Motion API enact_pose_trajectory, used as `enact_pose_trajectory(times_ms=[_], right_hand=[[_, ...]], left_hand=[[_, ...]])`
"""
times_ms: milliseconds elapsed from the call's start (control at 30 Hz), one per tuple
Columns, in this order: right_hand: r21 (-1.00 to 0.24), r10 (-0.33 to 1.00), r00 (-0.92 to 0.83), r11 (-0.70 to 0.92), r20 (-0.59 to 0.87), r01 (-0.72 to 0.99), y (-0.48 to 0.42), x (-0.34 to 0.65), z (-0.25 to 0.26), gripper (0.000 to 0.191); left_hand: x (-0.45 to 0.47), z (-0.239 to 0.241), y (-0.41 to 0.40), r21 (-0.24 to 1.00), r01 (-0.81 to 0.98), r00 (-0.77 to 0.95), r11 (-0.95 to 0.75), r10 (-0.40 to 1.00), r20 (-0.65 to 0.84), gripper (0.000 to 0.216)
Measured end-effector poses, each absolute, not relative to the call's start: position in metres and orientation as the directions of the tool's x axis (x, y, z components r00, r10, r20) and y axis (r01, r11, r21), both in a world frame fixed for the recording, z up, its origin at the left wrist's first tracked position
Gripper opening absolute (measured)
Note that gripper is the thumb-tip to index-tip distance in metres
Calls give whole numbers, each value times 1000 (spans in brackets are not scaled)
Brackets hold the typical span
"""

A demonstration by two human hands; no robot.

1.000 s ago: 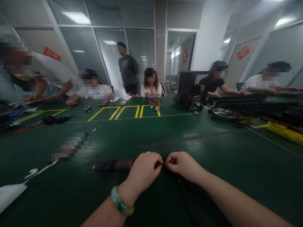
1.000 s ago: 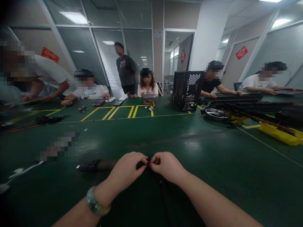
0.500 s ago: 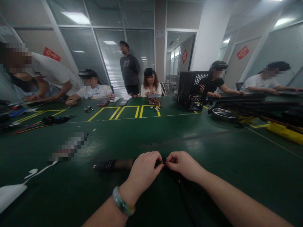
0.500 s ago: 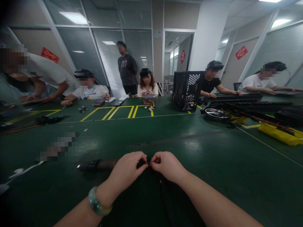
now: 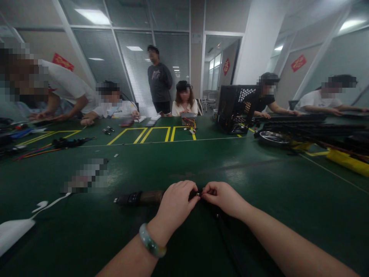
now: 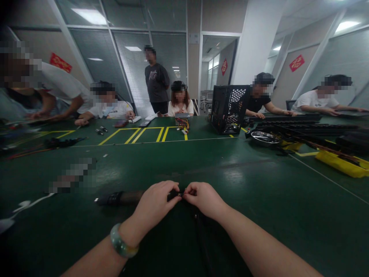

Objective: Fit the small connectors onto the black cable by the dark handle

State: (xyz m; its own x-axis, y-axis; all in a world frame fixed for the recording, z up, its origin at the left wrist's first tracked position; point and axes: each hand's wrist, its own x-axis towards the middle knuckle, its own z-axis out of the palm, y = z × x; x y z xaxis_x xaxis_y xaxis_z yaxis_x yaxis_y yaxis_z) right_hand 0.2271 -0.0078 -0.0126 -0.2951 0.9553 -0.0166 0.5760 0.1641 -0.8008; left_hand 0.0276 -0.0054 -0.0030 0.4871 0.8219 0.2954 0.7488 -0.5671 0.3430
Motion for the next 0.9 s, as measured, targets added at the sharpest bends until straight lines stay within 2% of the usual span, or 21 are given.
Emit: enact_pose_trajectory(times_ms=[200, 433, 767, 900], right_hand=[[-775, 956, -293, 172, -18, 609, -9, 225, -10, 13], [-767, 955, -296, 172, -24, 619, -8, 226, -11, 13], [-749, 957, -289, 193, 2, 634, -9, 226, -12, 13], [-744, 962, -272, 169, -17, 646, -9, 226, -10, 13]], left_hand=[[26, -4, -6, 345, 731, 521, -589, 808, 277, 8], [27, 0, -8, 339, 744, 510, -575, 818, 267, 17], [26, -6, -3, 325, 706, 548, -629, 776, 311, 8], [26, -5, -3, 323, 720, 538, -614, 788, 301, 13]])
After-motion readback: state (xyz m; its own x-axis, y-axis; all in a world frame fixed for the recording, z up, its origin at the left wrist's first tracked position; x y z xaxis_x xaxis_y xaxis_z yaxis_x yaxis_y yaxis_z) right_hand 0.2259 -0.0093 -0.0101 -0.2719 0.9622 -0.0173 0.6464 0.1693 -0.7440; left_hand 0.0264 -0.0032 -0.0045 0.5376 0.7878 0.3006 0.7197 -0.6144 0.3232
